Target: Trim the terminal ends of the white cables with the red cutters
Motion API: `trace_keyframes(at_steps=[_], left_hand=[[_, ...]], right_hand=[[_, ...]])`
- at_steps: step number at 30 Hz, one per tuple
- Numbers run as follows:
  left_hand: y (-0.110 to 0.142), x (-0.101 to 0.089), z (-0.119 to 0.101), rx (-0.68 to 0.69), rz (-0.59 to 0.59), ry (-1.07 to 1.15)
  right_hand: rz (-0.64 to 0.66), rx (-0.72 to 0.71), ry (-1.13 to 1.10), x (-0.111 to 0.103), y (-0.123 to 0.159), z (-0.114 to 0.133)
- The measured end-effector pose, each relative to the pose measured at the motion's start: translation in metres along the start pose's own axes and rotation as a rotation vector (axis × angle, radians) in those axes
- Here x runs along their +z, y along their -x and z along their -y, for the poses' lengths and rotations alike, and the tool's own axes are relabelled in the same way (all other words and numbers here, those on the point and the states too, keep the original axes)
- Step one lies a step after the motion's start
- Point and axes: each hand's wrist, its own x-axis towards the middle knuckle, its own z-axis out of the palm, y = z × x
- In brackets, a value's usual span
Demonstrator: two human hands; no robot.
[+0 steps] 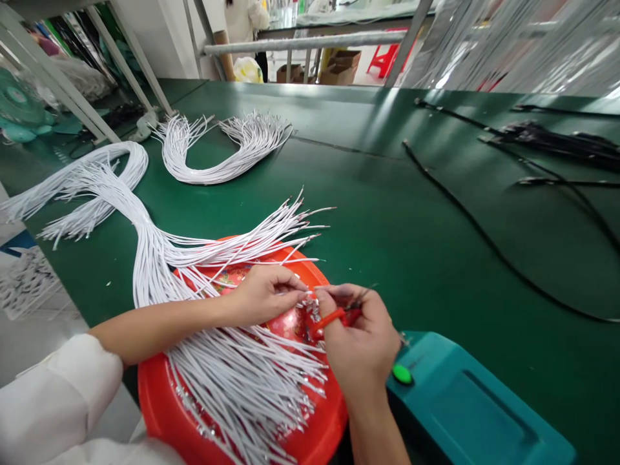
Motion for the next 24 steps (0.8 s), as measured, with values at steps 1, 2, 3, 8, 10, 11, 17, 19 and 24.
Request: trace_keyframes(at_steps=[1, 2, 3, 8, 10, 11, 17, 19, 24], left_hand=[[0.0002, -0.0008, -0.0002, 0.024, 0.001, -0.087], [0.0001, -0.0013, 0.0, 0.042, 0.006, -0.157], [0.0, -0.0015, 0.0003, 0.05, 0.012, -0.202], [-0.0021, -0.0001, 0.0011, 0.014, 0.035, -0.071], [-0.0031, 0.0006, 0.0002, -0.044, 0.011, 0.068], [-0.0036, 0.0008, -0.0003, -0.089, -0.007, 0.147], [-0.0054, 0.0006, -0.0018, -0.205, -0.029, 0.399], [-0.0053, 0.0014, -0.0008, -0.184, 0.005, 0.386], [-0.0043, 0.0054, 0.0067, -0.137, 0.065, 0.288]], right_hand=[[0.028, -0.06, 0.099, -0.0005, 0.0003, -0.0021], [0.054, -0.109, 0.187, -0.0009, 0.0006, -0.0036], [0.075, -0.137, 0.25, -0.0009, 0.0007, -0.0045], [-0.018, 0.006, 0.148, 0.0021, -0.0019, -0.0016], [-0.031, 0.071, 0.066, 0.0038, -0.0037, -0.0002], [-0.01, 0.101, 0.035, 0.0046, -0.0043, 0.0001], [0.023, 0.199, -0.128, 0.0074, -0.0032, 0.001], [-0.035, 0.211, -0.193, 0.0075, -0.0024, 0.0015], [-0.074, 0.179, -0.229, 0.0079, -0.0019, 0.0021]])
